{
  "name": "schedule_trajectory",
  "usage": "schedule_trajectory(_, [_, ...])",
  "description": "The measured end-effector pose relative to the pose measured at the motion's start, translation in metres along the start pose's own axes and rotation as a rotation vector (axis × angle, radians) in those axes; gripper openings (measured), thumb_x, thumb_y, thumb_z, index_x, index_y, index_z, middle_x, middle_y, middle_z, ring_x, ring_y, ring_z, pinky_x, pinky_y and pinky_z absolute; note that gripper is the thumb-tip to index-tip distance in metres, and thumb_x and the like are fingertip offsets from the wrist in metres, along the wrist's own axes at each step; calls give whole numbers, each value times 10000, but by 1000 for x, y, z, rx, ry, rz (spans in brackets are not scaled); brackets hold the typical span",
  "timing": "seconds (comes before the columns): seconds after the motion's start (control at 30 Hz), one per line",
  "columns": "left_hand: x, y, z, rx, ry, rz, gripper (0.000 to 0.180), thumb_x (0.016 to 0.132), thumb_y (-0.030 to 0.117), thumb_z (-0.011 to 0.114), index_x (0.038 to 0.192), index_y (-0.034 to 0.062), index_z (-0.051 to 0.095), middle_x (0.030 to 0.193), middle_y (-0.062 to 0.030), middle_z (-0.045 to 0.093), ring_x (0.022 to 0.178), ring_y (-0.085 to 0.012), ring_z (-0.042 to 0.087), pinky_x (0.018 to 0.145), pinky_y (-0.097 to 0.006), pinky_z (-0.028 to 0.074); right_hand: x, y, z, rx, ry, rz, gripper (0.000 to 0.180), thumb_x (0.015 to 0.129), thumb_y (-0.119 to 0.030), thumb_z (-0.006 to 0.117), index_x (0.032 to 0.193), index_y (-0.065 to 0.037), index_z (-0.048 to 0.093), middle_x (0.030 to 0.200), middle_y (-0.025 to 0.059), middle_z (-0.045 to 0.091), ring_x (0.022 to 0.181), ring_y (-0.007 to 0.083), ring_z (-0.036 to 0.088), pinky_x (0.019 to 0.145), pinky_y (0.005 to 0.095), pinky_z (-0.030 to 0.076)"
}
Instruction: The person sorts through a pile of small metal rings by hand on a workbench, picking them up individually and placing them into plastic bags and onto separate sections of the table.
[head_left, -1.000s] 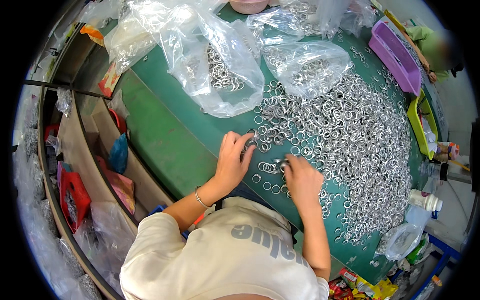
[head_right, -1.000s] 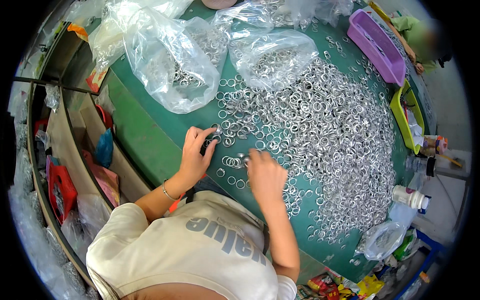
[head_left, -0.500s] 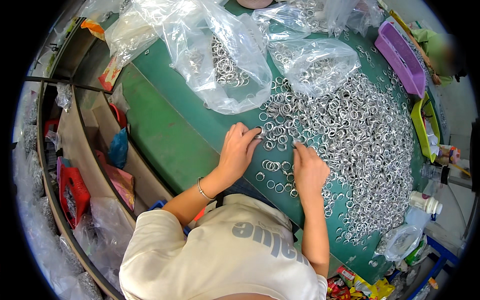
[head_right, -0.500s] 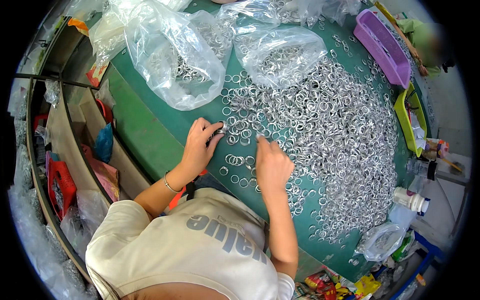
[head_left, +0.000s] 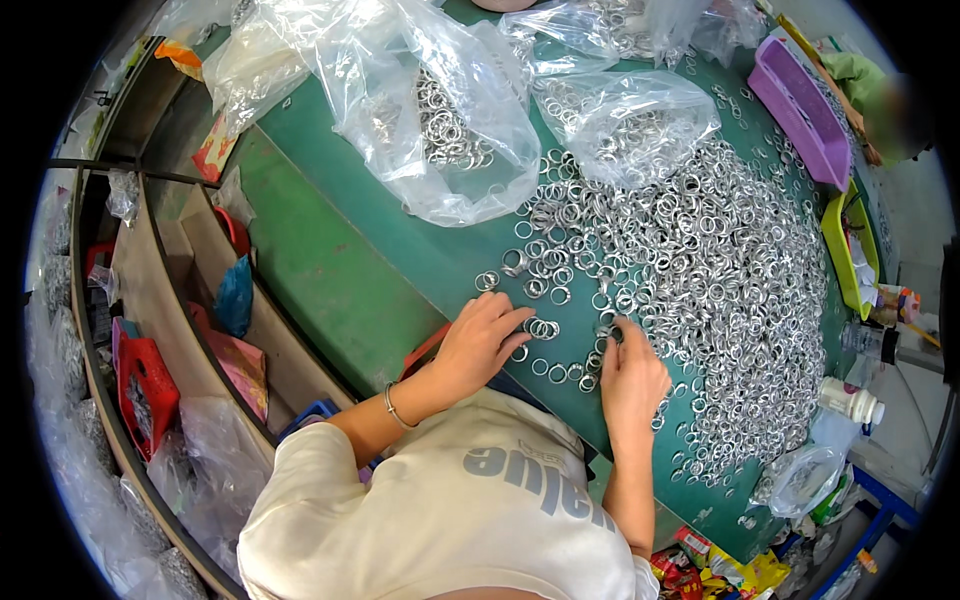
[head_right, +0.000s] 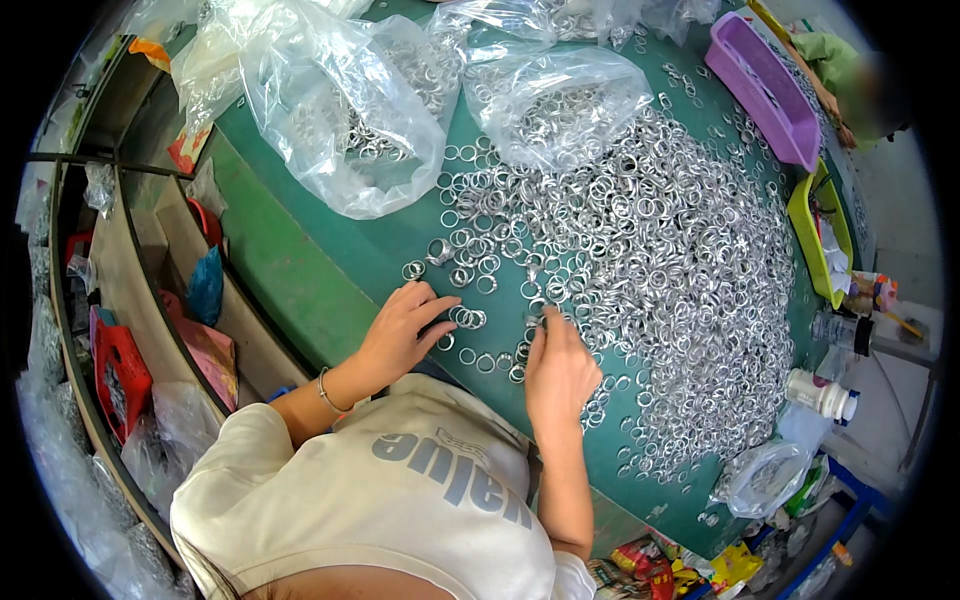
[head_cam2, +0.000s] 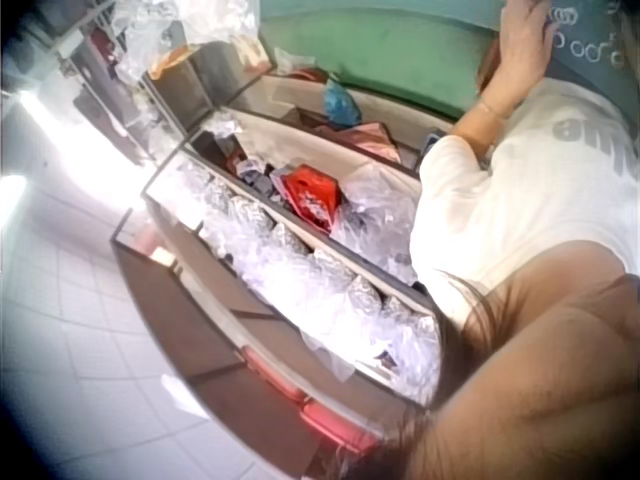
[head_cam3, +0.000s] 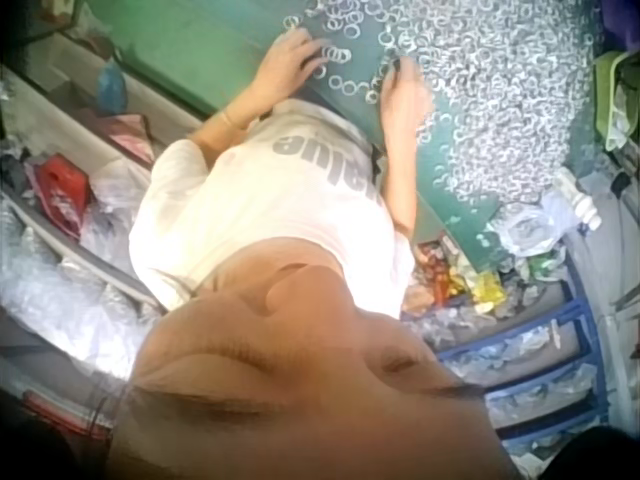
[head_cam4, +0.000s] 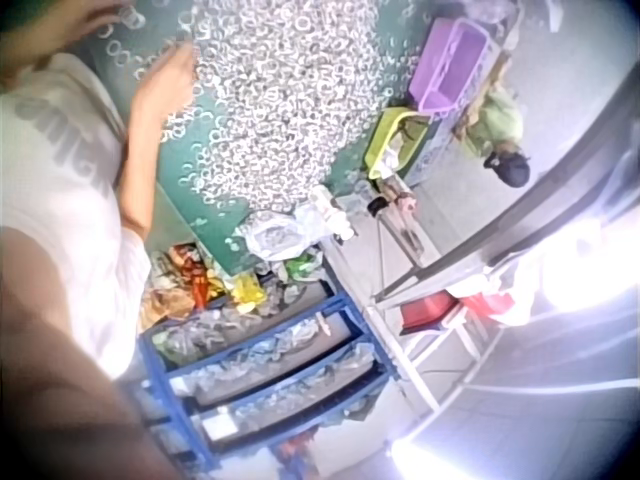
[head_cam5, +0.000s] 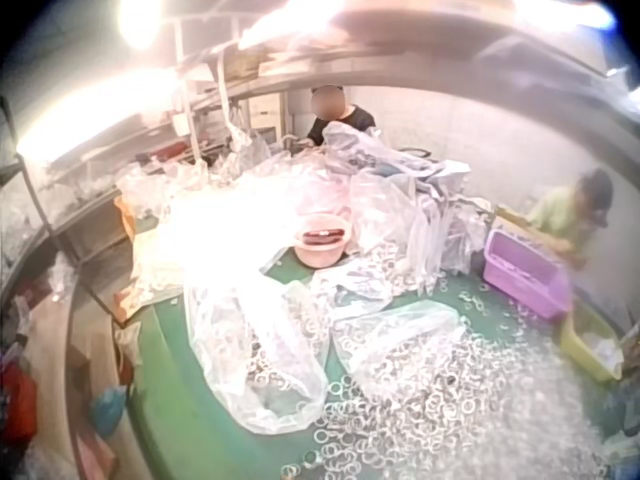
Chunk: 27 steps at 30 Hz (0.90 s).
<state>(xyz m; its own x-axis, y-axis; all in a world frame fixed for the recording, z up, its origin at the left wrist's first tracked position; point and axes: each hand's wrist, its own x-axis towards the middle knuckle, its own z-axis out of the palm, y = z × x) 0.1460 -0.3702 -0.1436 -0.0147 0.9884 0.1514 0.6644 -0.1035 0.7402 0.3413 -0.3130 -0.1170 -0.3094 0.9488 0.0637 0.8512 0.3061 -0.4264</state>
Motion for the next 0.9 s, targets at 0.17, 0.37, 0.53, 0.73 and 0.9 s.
schedule_trajectory(0.17, [3, 0, 2, -6, 31, 11, 294, 721, 56, 698, 994, 6, 601, 771, -103, 469, 740, -276, 473, 677, -354, 420, 2, -25, 0, 149, -141, -160, 304, 786, -184, 663, 1071, -106, 589, 750, 69, 598, 586, 257, 603, 475, 367, 452])
schedule_trajectory(0.37, [4, 0, 3, -3, 71, -1, 286, 725, 51, 698, 990, 6, 599, 757, -106, 470, 724, -276, 477, 658, -354, 419, 0, -18, 22, 145, -106, -134, 337, 773, -181, 683, 1090, -98, 602, 699, 72, 578, 566, 238, 591, 472, 347, 443])
schedule_trajectory(0.53, [1, 7, -2, -73, 68, -119, 373, 717, 90, 718, 1053, 33, 569, 758, -92, 463, 718, -267, 467, 646, -351, 406, 1, -1, -4, 100, -166, 7, 315, 743, -122, 709, 1048, -86, 636, 651, 83, 575, 511, 225, 552, 471, 341, 416])
schedule_trajectory(0.73, [-13, 6, -16, 67, -157, 29, 437, 680, 167, 753, 1053, 52, 557, 815, -82, 467, 763, -256, 467, 671, -362, 394, 11, -11, -6, 137, -162, -20, 328, 776, -163, 676, 1091, -101, 611, 720, 94, 610, 567, 279, 598, 491, 376, 452])
schedule_trajectory(0.9, [-2, 2, -7, 5, -55, -30, 388, 705, 153, 717, 1040, 50, 552, 858, -90, 484, 821, -270, 483, 721, -364, 396, 6, -20, 5, 45, -250, -215, 338, 805, -206, 645, 1124, -110, 586, 772, 104, 620, 582, 286, 611, 498, 384, 466])
